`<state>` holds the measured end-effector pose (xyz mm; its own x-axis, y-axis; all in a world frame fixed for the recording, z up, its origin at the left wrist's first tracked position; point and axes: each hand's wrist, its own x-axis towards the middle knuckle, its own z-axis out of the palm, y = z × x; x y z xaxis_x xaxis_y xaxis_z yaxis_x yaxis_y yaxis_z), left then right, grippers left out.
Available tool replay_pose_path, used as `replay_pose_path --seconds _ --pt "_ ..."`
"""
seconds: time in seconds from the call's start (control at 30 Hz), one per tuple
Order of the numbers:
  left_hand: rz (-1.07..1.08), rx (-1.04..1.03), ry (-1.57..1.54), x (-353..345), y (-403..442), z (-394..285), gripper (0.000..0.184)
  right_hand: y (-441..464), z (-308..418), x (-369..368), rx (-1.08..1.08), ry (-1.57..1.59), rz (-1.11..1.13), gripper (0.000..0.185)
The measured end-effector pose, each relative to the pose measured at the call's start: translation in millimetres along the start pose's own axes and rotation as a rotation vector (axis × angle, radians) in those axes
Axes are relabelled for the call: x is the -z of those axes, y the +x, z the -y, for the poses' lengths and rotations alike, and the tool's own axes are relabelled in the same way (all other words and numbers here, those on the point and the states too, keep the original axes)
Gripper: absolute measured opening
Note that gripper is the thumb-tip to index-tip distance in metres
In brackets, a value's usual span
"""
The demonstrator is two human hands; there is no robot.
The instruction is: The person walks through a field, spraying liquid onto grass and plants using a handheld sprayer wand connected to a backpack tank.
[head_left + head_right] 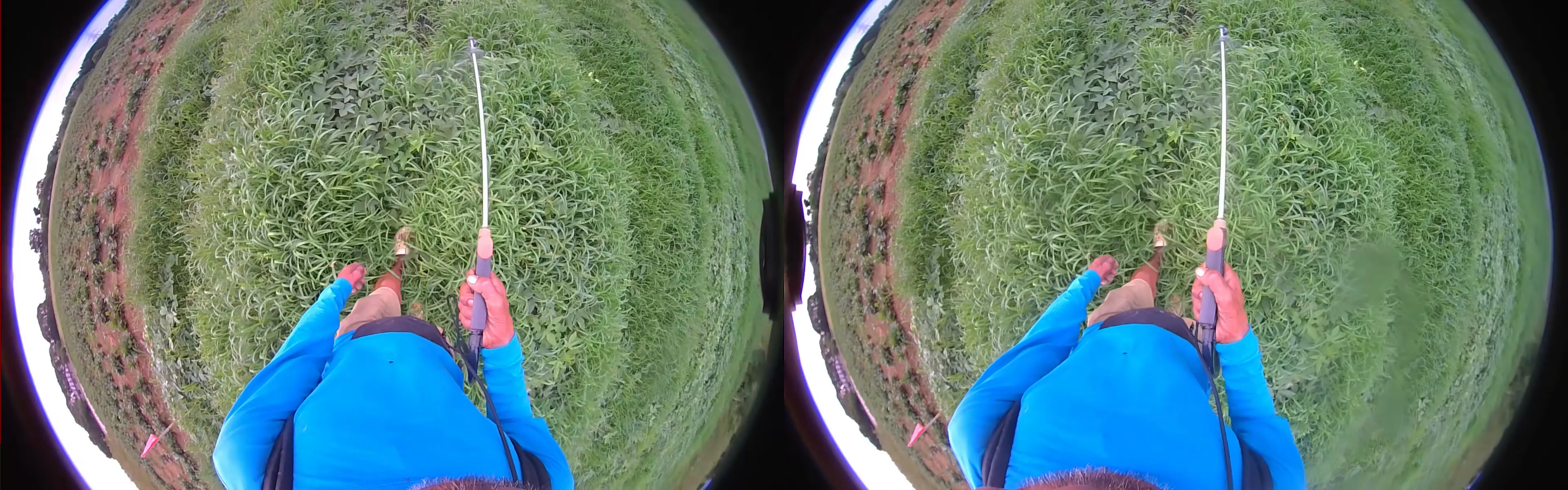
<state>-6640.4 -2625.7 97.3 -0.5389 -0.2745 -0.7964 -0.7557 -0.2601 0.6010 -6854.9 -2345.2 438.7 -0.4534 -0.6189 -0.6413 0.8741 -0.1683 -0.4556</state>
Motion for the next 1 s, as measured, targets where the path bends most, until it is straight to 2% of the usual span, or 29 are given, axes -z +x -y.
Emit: replay_pose_path --seconds 0.17,0.23,0.3,0.37,0.5,0.57,0.67,0.77,0.83,0.9,1.0 --pt "0.095 -0.059 -0.021 0.3 51.1 -29.1 0.025 35.9 24.6 -16.1 0.152 0.009 -0.073 0.018" --pt "0.102 -0.012 -0.077 -1.4 71.6 -46.4 0.025 58.2 39.1 -28.7 0.141 -0.023 -0.107 0.018" --pt "0.134 -0.035 -0.137 0.1 77.3 -64.0 0.026 80.3 49.0 -40.4 0.100 0.074 -0.100 0.014" --pt "0.106 -0.037 -0.095 5.3 86.6 -81.6 0.027 101.9 61.7 -54.9 0.051 0.028 -0.074 0.016" --pt "0.063 -0.028 -0.139 25.4 108.3 -93.4 0.028 140.4 73.0 -86.7 -0.117 0.077 -0.005 0.017" --pt "0.035 -0.041 -0.179 39.3 114.2 -93.2 0.026 157.8 76.2 -99.6 -0.276 0.146 0.124 0.016" --pt "-0.045 0.017 -0.234 58.9 117.3 -91.3 0.023 182.9 79.7 -124.3 -0.399 0.155 0.221 0.018" --pt "-0.053 0.067 -0.264 76.0 122.1 -86.1 0.028 211.5 85.1 -154.7 -0.525 0.160 0.298 0.019" --pt "-0.063 0.104 -0.261 83.8 121.8 -91.2 0.026 231.6 86.5 -177.0 -0.660 0.186 0.428 0.018" --pt "-0.099 0.184 -0.216 86.3 124.5 -90.9 0.025 249.3 84.0 -196.7 -0.703 0.174 0.452 0.017" --pt "-0.091 0.195 -0.263 88.1 132.1 -91.7 0.023 270.0 80.6 -226.9 -0.826 0.099 0.561 0.016"
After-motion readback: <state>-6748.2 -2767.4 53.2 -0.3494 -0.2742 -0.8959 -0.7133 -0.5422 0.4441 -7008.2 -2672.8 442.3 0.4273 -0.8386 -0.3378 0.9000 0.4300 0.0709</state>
